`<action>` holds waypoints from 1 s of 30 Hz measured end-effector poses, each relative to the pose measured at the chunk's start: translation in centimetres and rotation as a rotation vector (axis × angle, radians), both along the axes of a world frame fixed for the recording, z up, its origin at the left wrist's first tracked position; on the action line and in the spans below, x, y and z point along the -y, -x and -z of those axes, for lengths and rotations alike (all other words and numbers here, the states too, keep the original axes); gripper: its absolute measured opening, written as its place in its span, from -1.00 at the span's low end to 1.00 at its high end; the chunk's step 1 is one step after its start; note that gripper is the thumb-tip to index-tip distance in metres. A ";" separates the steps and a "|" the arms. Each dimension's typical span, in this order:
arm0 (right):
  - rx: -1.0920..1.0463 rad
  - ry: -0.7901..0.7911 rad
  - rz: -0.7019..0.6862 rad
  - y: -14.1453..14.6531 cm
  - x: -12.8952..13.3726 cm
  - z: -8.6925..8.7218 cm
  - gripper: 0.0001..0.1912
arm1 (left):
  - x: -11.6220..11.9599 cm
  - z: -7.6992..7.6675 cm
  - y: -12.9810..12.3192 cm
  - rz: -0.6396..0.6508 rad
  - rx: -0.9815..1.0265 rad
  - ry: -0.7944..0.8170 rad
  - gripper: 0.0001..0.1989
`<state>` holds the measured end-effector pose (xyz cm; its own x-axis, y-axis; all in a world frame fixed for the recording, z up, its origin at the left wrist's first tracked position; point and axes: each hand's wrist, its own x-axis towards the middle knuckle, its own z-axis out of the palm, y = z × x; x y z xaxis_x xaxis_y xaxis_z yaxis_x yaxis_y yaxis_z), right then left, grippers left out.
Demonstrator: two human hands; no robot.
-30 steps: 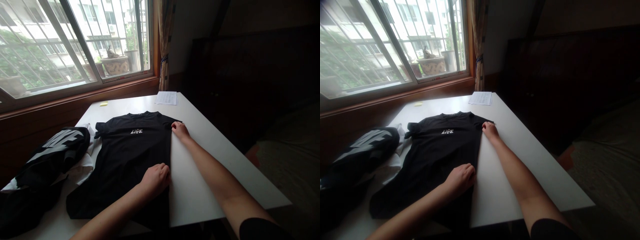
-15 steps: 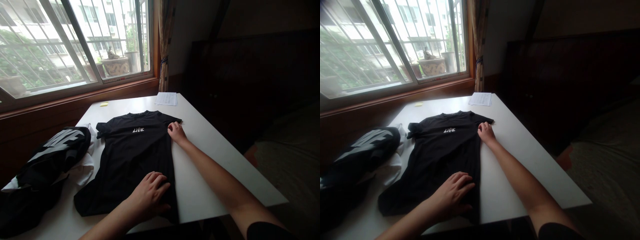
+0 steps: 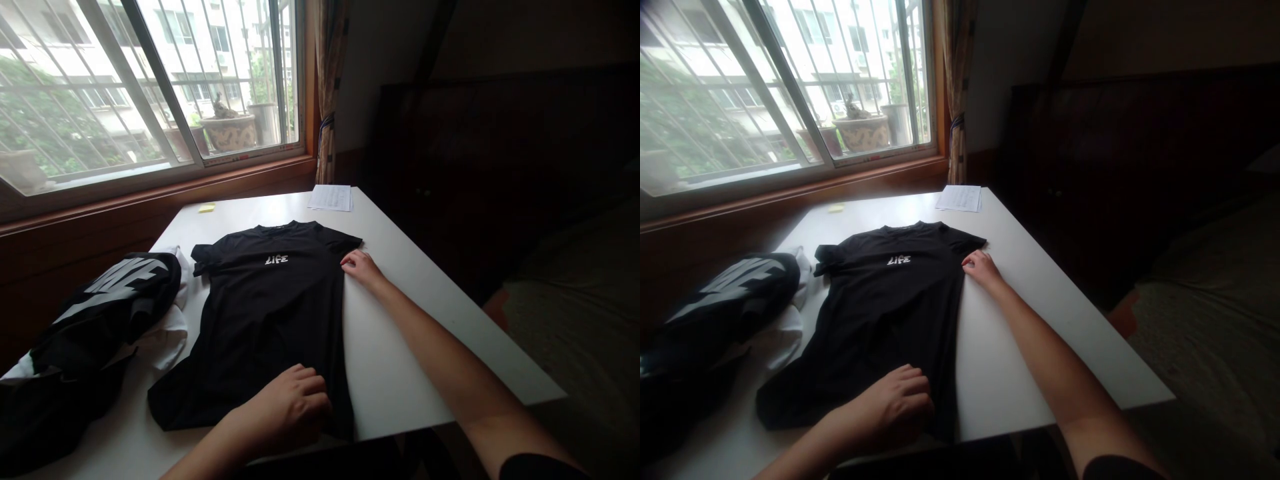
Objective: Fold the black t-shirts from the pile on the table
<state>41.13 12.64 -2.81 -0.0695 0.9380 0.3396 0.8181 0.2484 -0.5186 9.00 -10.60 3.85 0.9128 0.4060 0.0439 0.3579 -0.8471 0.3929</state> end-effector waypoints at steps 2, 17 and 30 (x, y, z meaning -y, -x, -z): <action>0.024 -0.007 -0.009 0.1 -0.1 -0.2 -0.88 | 0.0 0.5 0.2 -0.012 0.045 0.049 -0.86; 0.274 -0.125 0.174 0.1 1.3 -1.6 -0.75 | 0.4 -1.2 5.1 -0.251 0.057 -0.036 -0.39; 0.114 0.075 -0.586 7.5 19.2 -6.4 -0.70 | 1.5 1.8 18.4 -0.758 0.127 -0.241 -0.76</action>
